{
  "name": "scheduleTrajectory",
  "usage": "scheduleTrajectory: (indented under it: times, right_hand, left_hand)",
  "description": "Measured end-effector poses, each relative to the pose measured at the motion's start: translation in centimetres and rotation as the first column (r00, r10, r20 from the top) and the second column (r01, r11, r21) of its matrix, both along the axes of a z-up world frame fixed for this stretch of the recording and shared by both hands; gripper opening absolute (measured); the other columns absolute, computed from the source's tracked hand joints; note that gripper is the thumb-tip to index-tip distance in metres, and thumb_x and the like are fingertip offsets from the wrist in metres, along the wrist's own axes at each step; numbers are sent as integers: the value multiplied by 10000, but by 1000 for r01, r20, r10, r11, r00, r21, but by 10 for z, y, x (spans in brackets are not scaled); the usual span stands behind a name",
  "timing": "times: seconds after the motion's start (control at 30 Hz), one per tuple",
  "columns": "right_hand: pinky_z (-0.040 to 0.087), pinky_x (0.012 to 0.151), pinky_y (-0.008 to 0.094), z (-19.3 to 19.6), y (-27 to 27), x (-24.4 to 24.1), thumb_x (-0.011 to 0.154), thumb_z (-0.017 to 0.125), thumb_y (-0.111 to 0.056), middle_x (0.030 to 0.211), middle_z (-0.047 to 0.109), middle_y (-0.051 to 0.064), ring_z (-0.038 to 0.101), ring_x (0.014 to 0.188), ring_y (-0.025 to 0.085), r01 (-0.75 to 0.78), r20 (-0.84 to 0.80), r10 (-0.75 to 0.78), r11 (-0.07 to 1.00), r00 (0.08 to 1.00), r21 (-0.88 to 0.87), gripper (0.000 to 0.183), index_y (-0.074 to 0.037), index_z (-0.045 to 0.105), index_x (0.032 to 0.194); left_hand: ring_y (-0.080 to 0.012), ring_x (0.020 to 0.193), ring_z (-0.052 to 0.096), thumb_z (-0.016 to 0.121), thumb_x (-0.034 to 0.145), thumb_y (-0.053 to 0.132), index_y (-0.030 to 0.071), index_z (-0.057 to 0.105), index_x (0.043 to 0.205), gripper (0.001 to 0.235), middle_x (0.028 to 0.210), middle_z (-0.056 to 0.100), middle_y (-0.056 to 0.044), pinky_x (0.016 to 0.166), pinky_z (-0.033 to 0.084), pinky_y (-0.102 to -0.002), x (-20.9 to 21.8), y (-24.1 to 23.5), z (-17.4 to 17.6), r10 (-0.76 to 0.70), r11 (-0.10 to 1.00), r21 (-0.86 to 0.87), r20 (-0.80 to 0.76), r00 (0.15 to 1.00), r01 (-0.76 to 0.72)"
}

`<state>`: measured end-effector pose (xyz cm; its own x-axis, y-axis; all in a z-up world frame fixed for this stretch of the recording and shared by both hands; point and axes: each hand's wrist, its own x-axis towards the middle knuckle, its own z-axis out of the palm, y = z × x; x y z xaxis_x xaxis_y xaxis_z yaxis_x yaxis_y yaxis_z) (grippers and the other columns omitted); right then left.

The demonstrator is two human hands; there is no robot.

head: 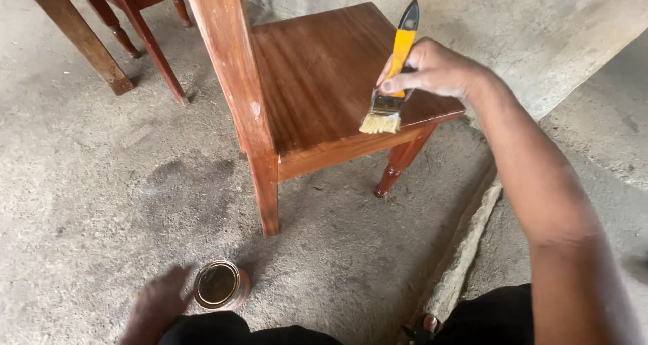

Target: The person applies a dark wood finish to a wooden chair using a paintbrush. They repeatedly dip the brush into a can and coat the chair's legs, seat, and backrest, working systematically around the piece.

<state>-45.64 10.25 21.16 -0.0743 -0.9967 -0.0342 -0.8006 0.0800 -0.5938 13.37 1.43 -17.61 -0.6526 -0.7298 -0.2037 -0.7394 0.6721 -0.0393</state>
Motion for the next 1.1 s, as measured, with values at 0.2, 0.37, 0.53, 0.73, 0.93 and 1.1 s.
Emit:
scheduleTrajectory:
  times: [0.2, 0.37, 0.53, 0.73, 0.93, 1.1]
  right_hand:
    - [663, 828, 399, -58, -76, -39, 909, 732, -201, 1104, 738, 107, 721, 1004, 220, 61, 237, -59, 998, 970, 2, 221, -61, 709, 1079]
    - [672, 778, 351, -87, -121, -13, 935, 740, -181, 1074, 750, 103, 744, 921, 205, 145, 156, -109, 960, 982, -241, 190, -70, 720, 1088]
    - [655, 788, 315, -111, -126, -2, 959, 781, -164, 1097, 793, 95, 766, 908, 161, -73, -67, 37, 712, 997, -699, 181, -78, 777, 1119]
    - [619, 682, 306, -82, -14, 8, 949, 721, -143, 1045, 770, 74, 723, 798, 158, -37, -80, 8, 931, 997, -364, 190, -95, 743, 1132]
    - [655, 843, 335, -52, 47, -2, 915, 739, -165, 996, 809, 66, 758, 864, 173, -95, 37, 103, 981, 994, -168, 114, -104, 781, 1002]
    - [621, 907, 361, -21, 24, -6, 933, 712, -153, 1053, 777, 122, 741, 993, 219, 174, 94, -168, 983, 981, -56, 137, -65, 747, 1032]
  left_hand:
    - [-218, 899, 754, 632, 959, 402, 135, 473, 1445, 577, 1131, 718, -126, 690, 650, -339, -82, 26, 208, 273, 941, -73, -413, 869, -330]
    - [-303, 998, 701, 723, 915, 263, 44, 396, 1458, 671, 1152, 677, -228, 715, 641, -415, -136, 61, 249, 165, 952, 19, -872, 460, -305]
    - [-268, 1162, 647, 700, 873, 207, 107, 362, 1484, 705, 1249, 641, -221, 983, 571, -471, -164, 60, 237, 579, 806, 556, -811, -77, 202]
    - [-260, 1170, 669, 691, 897, 231, 111, 412, 1448, 629, 1248, 695, -186, 1054, 521, -465, -165, 53, 222, 747, 665, 741, -659, -94, 92]
    - [-256, 1155, 672, 683, 905, 205, 103, 439, 1437, 594, 1240, 677, -159, 1070, 509, -427, -158, 56, 232, 790, 605, 790, -580, -199, 98]
    - [-258, 1134, 656, 682, 912, 190, 86, 457, 1428, 573, 1221, 652, -176, 1063, 511, -444, -149, 54, 214, 796, 590, 792, -540, -272, 155]
